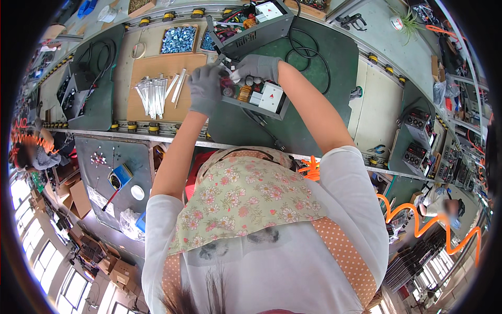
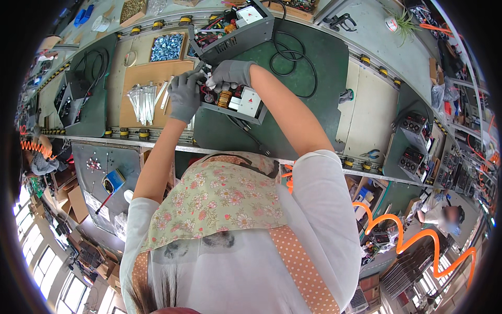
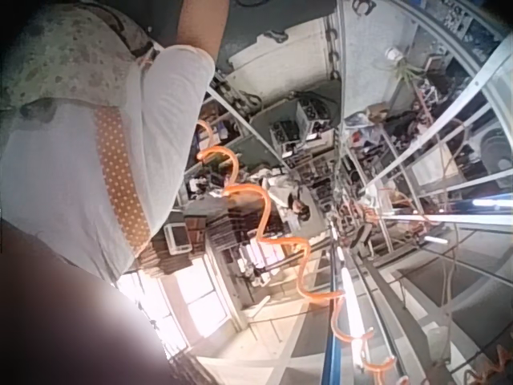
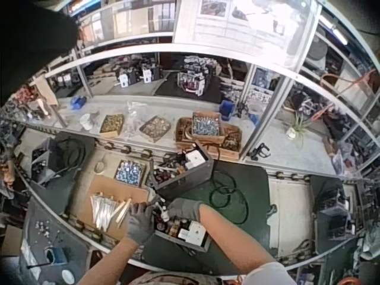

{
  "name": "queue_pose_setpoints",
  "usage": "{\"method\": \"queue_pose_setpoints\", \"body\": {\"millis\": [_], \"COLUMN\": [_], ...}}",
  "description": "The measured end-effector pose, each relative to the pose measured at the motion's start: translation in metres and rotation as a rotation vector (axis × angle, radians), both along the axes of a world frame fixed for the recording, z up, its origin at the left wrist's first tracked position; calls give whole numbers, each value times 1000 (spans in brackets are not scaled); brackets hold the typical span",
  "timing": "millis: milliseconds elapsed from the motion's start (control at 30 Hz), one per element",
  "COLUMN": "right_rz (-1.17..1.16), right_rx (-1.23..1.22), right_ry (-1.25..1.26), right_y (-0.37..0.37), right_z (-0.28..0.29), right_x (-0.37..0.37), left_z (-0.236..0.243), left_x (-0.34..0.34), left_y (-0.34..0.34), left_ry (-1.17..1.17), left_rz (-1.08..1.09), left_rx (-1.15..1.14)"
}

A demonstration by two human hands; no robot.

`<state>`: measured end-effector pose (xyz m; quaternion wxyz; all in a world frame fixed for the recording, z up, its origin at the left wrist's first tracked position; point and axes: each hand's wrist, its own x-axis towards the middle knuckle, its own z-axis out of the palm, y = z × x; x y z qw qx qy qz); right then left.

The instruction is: Assembling and wiring components inside an electronic device enclosure on a workshop bench.

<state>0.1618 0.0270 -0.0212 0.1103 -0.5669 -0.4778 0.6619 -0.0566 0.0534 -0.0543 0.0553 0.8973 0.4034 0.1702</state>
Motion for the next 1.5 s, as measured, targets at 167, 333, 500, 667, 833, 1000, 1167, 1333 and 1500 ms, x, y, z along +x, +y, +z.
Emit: {"method": "queue_pose_setpoints", "body": {"millis": [167, 333, 500, 667, 833, 1000, 1167, 1333, 1500], "right_rz": [-216, -340, -9, 331, 539, 672, 736, 715, 810], "right_rx": [-127, 49, 587, 645, 588, 613, 661, 669, 678], "right_ry": [238, 229, -486, -646, -759, -825, -913, -917, -853], "right_y": [2, 17, 24, 30, 39, 45, 47, 49, 51], "right_z": [9, -8, -23, -59, -51, -35, -31, -29, -30], "right_x": [5, 15, 13, 10, -8, -16, -23, -24, -15], "left_z": [9, 24, 26, 13, 1, -4, -7, -11, -10], "left_x": [10, 18, 2, -25, -30, -30, -29, -30, -29], "left_y": [-17, -29, -31, -44, -51, -47, -46, -46, -47], "left_ry": [108, 103, 39, -44, -93, -104, -130, -103, -99], "left_rz": [-31, -73, -170, -202, -178, -205, -212, -217, -208], "left_rx": [-44, -41, -130, -172, -89, -54, -83, -75, -81]}}
